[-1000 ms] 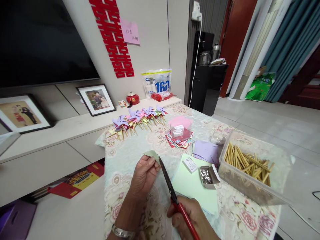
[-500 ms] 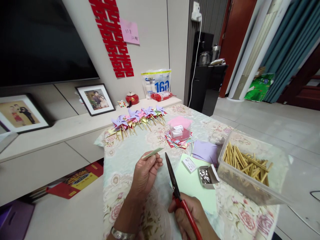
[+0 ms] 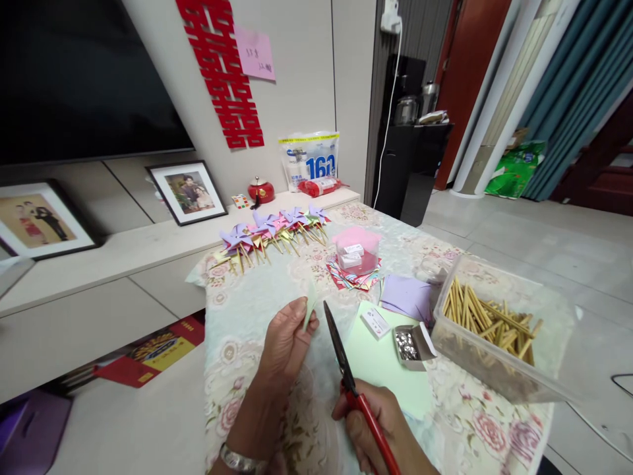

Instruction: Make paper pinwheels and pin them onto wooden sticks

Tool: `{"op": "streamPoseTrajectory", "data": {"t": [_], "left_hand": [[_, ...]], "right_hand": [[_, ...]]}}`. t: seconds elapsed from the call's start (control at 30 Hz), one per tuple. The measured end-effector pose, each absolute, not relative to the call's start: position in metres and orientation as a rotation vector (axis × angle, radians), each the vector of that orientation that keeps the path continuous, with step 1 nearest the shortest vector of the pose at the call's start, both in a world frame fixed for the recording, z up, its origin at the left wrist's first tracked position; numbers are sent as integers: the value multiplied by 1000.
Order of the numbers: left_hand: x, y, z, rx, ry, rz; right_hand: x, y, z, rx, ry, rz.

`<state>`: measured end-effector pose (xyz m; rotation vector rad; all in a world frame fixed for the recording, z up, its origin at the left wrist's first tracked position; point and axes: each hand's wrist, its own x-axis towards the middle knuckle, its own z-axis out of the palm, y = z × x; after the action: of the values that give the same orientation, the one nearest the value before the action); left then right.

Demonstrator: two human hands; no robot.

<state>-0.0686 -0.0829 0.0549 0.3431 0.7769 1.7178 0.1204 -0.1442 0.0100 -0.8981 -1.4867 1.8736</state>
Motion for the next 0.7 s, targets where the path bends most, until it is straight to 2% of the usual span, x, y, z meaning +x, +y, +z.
{"op": "streamPoseTrajectory", "data": {"t": [0.23, 0.47, 0.7], "left_hand": [[-76, -83, 54, 242, 627, 1696], [-77, -86, 55, 156, 609, 1708], [-79, -84, 54, 108, 545, 1684]], "right_hand": [[126, -145, -2, -938, -1513, 1969], [131, -150, 15, -852, -1533, 1944], [139, -152, 10, -916, -1563, 1974]]}}
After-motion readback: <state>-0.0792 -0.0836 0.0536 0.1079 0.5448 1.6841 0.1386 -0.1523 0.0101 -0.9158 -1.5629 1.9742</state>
